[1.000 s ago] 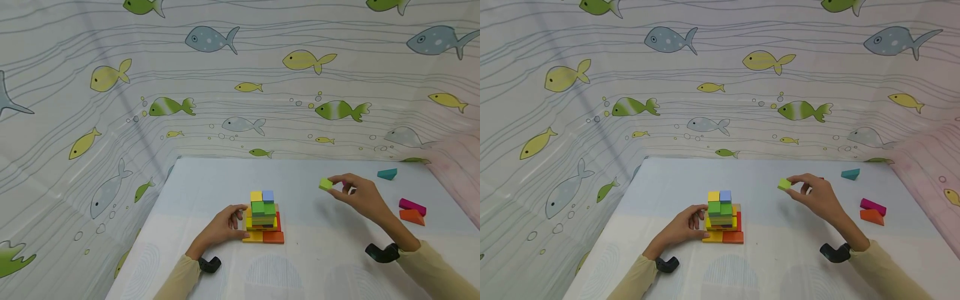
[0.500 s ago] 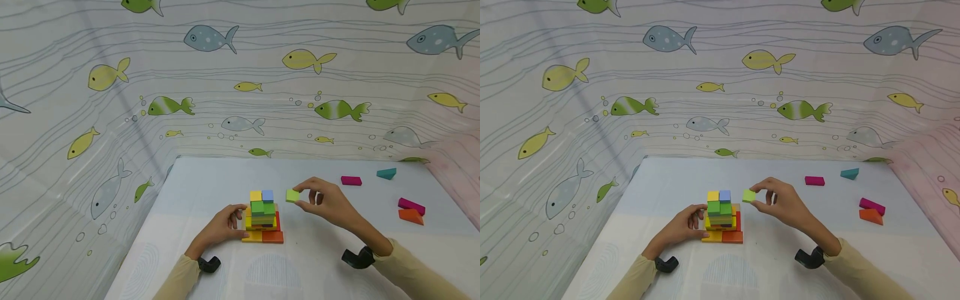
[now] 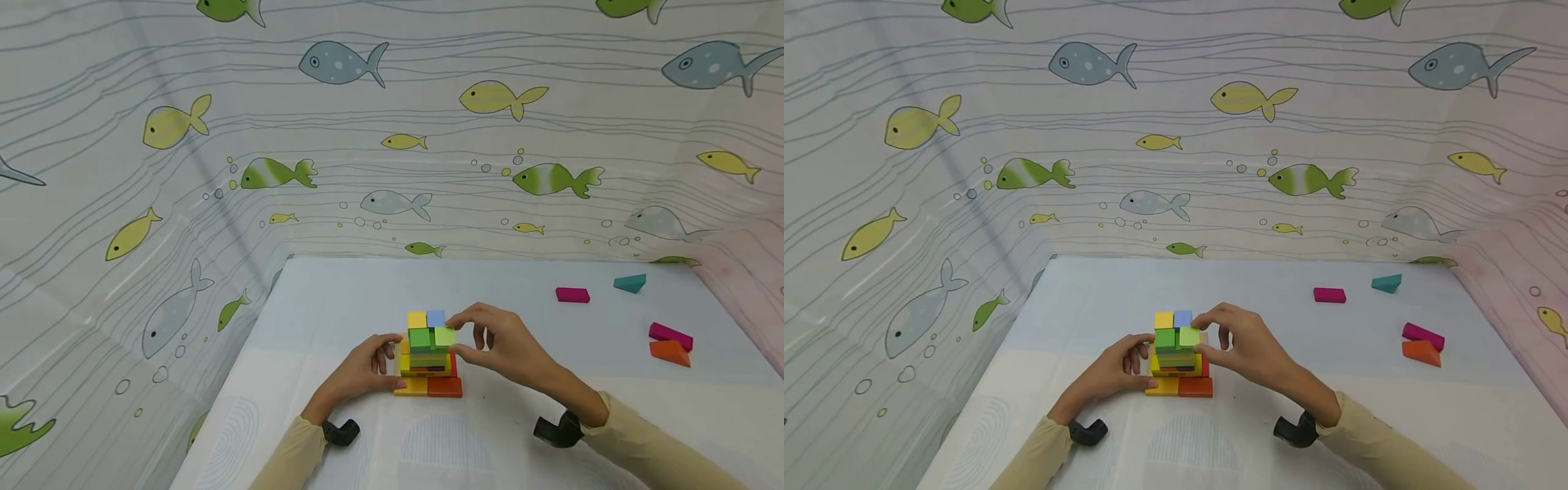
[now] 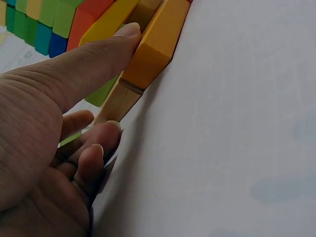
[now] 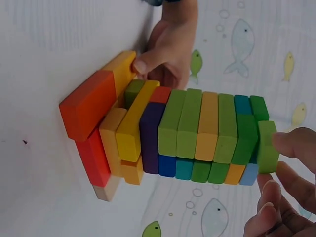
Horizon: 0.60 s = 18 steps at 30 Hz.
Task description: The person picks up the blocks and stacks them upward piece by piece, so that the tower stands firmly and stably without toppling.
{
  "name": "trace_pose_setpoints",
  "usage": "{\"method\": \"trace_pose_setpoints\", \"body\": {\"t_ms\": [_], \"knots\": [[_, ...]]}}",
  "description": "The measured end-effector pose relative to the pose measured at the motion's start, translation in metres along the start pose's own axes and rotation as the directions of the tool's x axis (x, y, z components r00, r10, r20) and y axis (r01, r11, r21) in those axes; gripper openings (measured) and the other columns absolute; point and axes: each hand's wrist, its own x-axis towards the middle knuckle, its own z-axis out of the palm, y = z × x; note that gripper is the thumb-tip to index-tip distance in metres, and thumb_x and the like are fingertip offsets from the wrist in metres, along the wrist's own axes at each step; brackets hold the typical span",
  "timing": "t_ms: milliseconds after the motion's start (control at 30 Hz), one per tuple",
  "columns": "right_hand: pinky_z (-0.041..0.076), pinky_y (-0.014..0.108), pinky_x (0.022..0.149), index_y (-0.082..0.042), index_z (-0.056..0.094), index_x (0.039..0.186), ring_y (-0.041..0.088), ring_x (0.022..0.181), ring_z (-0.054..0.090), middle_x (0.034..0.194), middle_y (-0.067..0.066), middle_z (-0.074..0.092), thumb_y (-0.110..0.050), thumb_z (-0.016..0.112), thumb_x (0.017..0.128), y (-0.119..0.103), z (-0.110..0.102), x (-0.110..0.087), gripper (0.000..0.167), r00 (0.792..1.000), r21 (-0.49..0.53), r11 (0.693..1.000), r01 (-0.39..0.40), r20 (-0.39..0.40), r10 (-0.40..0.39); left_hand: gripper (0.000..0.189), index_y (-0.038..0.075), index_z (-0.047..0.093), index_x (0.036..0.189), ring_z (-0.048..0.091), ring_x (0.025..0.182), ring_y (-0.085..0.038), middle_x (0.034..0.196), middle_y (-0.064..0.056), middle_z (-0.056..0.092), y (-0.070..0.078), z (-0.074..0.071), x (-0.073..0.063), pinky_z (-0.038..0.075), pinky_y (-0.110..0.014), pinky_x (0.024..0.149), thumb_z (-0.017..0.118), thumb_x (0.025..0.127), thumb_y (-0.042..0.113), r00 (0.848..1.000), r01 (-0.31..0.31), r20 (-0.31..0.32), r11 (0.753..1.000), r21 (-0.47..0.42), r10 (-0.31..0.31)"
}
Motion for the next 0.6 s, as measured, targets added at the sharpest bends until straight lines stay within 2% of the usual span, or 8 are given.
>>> {"method": "trace_pose_setpoints", "body": {"t_ms": [233,400,500,600], "knots": [[0.052,0.028,0.061,-0.021,0.069,0.109,0.009,0.072,0.055,0.1,-0.011,0.066,-0.016,0.091,0.081,-0.001,0.009,0.0,0.036,1.0,-0.002,1.0,-0.011,-0.024,0.011,0.079,0.024,0.053,0.147,0.057,0.081,-0.018,0.111,-0.001,0.057,-0.001,0.0,0.0,0.048,-0.027,0.07,0.09,0.079,0.041,1.0,0.009,-0.002,1.0,-0.003,-0.009],[0.052,0.028,0.062,-0.022,0.065,0.103,0.01,0.072,0.055,0.102,-0.013,0.065,-0.018,0.091,0.081,0.002,0.009,-0.001,0.034,0.999,0.018,1.0,-0.005,-0.046,0.006,0.079,0.026,0.052,0.147,0.057,0.081,-0.018,0.111,0.0,0.056,-0.001,0.001,-0.001,0.048,-0.027,0.07,0.09,0.079,0.041,1.0,0.016,-0.002,1.0,-0.001,-0.016],[0.051,0.028,0.06,-0.022,0.067,0.103,0.01,0.071,0.055,0.097,-0.012,0.065,-0.02,0.088,0.084,0.01,0.003,-0.001,0.029,0.996,0.006,1.0,-0.026,-0.084,0.026,0.079,0.026,0.051,0.147,0.057,0.081,-0.017,0.112,0.0,0.056,-0.001,0.001,-0.001,0.048,-0.027,0.07,0.09,0.08,0.042,1.0,0.016,0.002,1.0,0.006,-0.016],[0.048,0.027,0.059,-0.02,0.07,0.104,0.013,0.07,0.055,0.093,-0.009,0.065,-0.022,0.084,0.089,0.033,-0.009,0.0,0.02,0.987,-0.031,0.995,-0.091,-0.139,0.086,0.079,0.027,0.051,0.148,0.057,0.081,-0.017,0.112,0.0,0.057,-0.001,0.0,-0.001,0.048,-0.028,0.07,0.089,0.08,0.043,1.0,0.018,0.003,1.0,0.007,-0.018]]}}
